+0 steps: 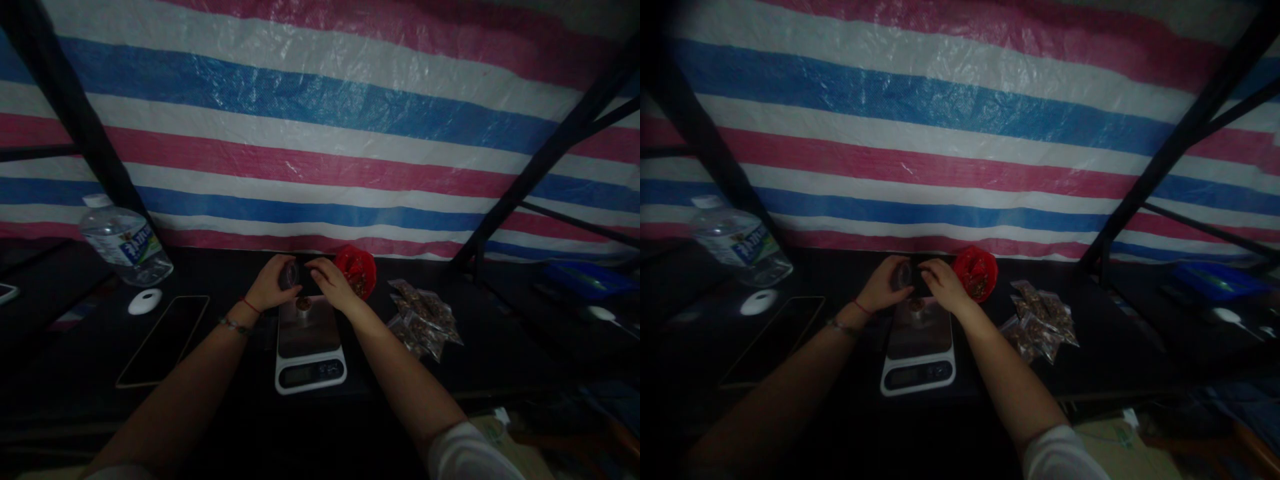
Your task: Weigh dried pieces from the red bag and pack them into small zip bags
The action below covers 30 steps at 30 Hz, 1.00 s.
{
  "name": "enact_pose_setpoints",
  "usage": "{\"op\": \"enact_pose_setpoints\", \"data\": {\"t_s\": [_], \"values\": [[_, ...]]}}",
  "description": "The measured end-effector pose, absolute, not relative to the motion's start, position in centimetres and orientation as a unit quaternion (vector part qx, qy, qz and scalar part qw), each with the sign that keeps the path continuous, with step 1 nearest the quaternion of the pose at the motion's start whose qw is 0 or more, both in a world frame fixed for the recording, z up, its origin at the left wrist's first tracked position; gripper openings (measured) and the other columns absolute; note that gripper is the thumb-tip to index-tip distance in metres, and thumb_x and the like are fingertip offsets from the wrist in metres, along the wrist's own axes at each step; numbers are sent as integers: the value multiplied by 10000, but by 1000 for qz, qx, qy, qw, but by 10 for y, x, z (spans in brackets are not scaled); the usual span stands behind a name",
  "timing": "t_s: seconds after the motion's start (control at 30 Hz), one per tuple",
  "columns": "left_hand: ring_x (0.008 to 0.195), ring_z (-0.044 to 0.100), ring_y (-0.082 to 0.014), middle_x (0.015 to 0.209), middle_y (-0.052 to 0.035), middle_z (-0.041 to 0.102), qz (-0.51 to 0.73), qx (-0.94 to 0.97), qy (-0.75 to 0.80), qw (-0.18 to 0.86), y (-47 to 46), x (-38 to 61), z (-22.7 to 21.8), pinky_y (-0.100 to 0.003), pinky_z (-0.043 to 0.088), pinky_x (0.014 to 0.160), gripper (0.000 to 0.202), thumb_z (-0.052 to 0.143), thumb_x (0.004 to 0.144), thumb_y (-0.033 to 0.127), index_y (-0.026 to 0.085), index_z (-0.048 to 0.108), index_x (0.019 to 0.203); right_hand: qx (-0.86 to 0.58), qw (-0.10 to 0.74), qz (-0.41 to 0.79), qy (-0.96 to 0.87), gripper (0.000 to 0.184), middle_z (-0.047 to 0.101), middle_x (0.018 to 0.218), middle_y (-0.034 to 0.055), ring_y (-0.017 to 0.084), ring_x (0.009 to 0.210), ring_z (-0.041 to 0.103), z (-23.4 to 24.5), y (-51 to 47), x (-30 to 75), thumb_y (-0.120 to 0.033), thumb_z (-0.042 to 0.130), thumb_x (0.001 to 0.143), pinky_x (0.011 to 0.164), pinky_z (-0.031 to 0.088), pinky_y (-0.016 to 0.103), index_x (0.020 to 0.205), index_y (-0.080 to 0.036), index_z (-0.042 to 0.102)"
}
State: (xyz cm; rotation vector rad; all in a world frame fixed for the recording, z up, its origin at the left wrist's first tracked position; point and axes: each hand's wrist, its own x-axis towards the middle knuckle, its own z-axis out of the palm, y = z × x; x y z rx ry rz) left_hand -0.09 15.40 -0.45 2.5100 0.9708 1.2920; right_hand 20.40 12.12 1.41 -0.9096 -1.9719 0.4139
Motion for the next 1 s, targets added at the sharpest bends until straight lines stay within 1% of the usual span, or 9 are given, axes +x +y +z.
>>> {"op": "enact_pose_setpoints", "data": {"t_s": [0.07,0.2,0.27,0.33,0.47,0.67,0.77,0.87,1.0], "values": [[1040,558,-284,1121,-125,574,435,826,347,90,159,-1,-11,-434,459,913,588,705,667,398,163,510,1169,-369,408,189,-814,277,641,1081,63,187,1047,567,7,115,213,-296,570,884,939,431,363,1146,-225,627],[1000,571,-274,1077,-113,584,431,806,393,105,167,-2,-23,-439,464,900,528,695,677,432,161,537,1102,-363,313,200,-855,569,654,1080,77,241,1071,561,-3,107,218,-380,809,640,942,426,405,1160,-224,637],[975,581,-265,1051,-107,591,435,791,416,111,169,-2,-25,-432,472,888,505,690,686,448,159,547,1074,-372,288,200,-860,555,642,1103,89,254,1104,549,-6,106,214,-368,831,600,939,430,401,1108,-217,669],[973,589,-267,1043,-109,600,439,777,437,113,171,-2,-26,-430,474,888,500,695,685,457,158,558,1061,-379,280,203,-858,440,647,1090,85,249,1101,556,-7,106,211,-320,817,622,932,436,388,1035,-220,701],[1000,594,-289,1064,-128,618,434,772,451,109,173,-3,-27,-448,463,913,549,722,656,467,147,577,1078,-392,341,225,-824,329,675,1042,62,204,991,615,-10,110,210,-235,733,701,894,464,348,1028,-215,697],[1062,592,-295,1162,-131,621,389,819,410,99,168,4,-25,-439,455,940,653,717,659,508,162,546,1186,-432,481,186,-740,457,636,1114,82,195,1031,600,-13,120,218,-202,665,728,940,452,357,1182,-198,612],[1064,598,-294,1163,-121,633,369,835,395,104,161,10,-18,-434,450,944,638,721,655,510,174,561,1174,-438,503,174,-724,492,623,1139,81,203,1054,589,-13,121,216,-223,682,710,955,446,371,1194,-218,597],[1015,620,-286,1118,-107,656,352,844,386,117,155,15,-13,-420,463,910,600,721,661,498,181,576,1149,-437,520,211,-703,524,641,1098,73,193,995,616,-14,119,211,-231,703,687,897,484,347,1191,-201,567],[1003,621,-284,1089,-96,663,351,848,376,128,152,17,-11,-413,463,896,571,727,655,488,193,588,1124,-451,511,233,-694,411,665,971,39,176,880,641,-15,117,208,-236,720,668,812,515,324,1057,-192,597]]}}
